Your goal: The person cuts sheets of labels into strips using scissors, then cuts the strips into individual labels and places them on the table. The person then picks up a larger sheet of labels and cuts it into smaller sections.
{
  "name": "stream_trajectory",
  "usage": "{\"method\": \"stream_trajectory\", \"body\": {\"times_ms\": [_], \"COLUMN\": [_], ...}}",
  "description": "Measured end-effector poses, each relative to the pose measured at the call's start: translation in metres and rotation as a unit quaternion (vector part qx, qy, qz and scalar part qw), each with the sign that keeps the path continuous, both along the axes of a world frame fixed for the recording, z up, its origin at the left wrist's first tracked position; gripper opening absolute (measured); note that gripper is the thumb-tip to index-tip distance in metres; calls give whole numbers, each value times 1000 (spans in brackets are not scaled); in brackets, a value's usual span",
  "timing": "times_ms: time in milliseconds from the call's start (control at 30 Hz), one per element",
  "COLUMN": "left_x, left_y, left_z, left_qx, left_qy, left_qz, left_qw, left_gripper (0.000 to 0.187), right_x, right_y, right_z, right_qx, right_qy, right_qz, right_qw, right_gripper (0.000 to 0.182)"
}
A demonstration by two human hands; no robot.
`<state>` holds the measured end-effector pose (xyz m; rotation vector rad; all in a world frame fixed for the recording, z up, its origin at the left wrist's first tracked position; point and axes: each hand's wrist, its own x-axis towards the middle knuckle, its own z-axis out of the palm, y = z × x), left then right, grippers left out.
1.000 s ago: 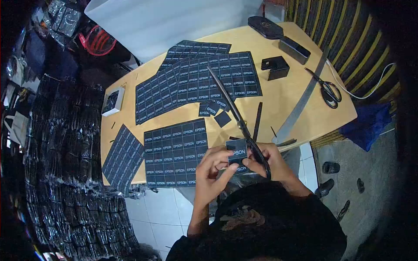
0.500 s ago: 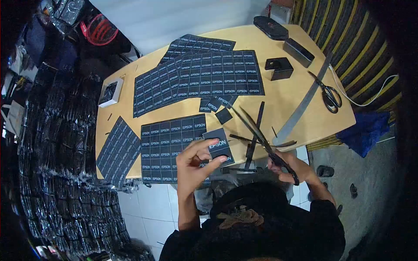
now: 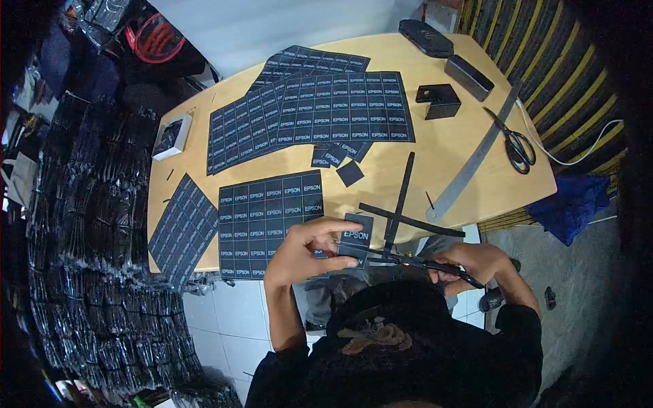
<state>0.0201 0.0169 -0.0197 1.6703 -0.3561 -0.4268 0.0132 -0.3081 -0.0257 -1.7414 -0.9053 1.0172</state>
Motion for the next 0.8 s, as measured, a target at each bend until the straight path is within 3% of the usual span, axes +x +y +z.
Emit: {"method": "stream_trajectory", "body": {"times_ms": [100,533,733,800], "left_x": [1,4,6,6], "left_y": [-2,-3,-5,-5], "left_z": [2,1,1,5], "left_qx": [1,9,-8,-6], "left_qy": [3,-8,-21,-34], "left_qz": [-17,-68,-69,-69], "left_qw": [1000,998,997,997], "left_gripper": [51,47,47,49], "right_x": [3,2,2,2], "right_y": [1,2,4,4], "right_z": [-5,-2,4,2], "right_qx": [-28,-19,-32,-9], "right_qy": [48,31,65,27], "right_qz": [21,16,4,-6], "right_qw": [998,999,997,1000], "right_gripper": [41,43,36,33]}}
